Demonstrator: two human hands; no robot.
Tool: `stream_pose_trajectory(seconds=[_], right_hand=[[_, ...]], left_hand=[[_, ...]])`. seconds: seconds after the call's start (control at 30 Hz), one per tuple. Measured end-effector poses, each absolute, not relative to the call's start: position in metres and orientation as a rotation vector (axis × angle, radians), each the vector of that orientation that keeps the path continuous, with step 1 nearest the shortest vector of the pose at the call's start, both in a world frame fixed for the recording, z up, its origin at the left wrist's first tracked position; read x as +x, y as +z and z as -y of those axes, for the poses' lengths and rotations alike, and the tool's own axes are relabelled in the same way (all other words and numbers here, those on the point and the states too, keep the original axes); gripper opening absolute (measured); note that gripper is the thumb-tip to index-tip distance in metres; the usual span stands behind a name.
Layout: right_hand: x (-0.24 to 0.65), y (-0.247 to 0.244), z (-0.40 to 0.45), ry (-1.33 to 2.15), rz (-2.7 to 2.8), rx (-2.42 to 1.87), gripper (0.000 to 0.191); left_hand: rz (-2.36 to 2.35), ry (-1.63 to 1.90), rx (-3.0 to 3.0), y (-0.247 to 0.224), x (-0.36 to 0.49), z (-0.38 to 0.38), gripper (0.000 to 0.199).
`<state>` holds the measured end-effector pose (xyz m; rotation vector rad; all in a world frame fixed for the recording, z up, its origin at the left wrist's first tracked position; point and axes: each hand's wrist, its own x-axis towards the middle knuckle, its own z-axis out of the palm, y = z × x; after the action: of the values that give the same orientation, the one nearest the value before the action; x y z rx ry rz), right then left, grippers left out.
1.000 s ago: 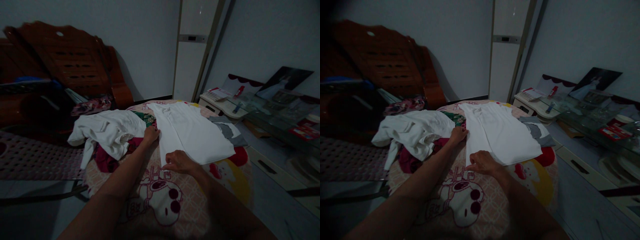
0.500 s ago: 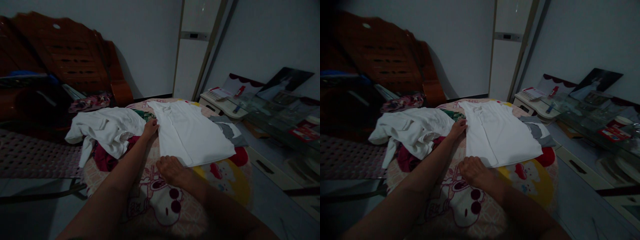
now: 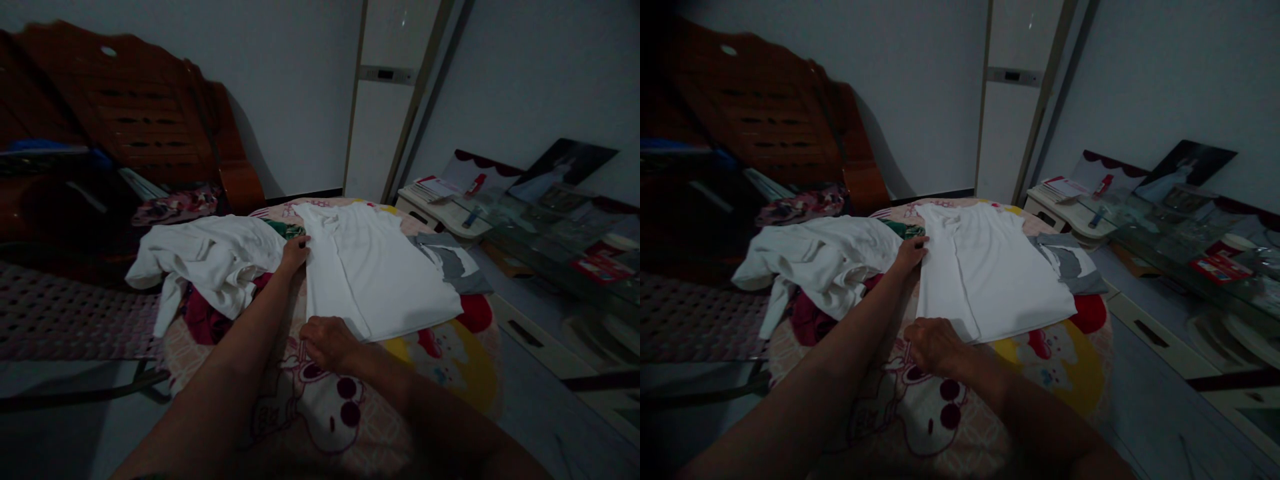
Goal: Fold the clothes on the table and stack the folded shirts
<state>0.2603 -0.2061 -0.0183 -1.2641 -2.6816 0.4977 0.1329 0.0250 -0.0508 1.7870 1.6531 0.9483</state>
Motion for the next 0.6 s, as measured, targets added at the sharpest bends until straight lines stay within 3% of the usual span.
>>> stream_pose_trajectory(seconds=[0.23,0.47,0.6], right_hand=[[0.254,-0.035,0.205,0.594,2.449,-1.158,0.02],[0.265,-0.027,0.197,0.793,2.248,-1.12,0.013],[0.317,-0.007,0.175,0.454,2.089,-1.521,0.019]], left_hand=[[-1.779,0.884,1.908,-0.049,0.134,-0.015,0.052],[-1.82,0.867,2.219,-0.057,0.143,-0.004,0.047],[-1.498,0.817,2.526,-0.068,0.156,0.009,0.049]])
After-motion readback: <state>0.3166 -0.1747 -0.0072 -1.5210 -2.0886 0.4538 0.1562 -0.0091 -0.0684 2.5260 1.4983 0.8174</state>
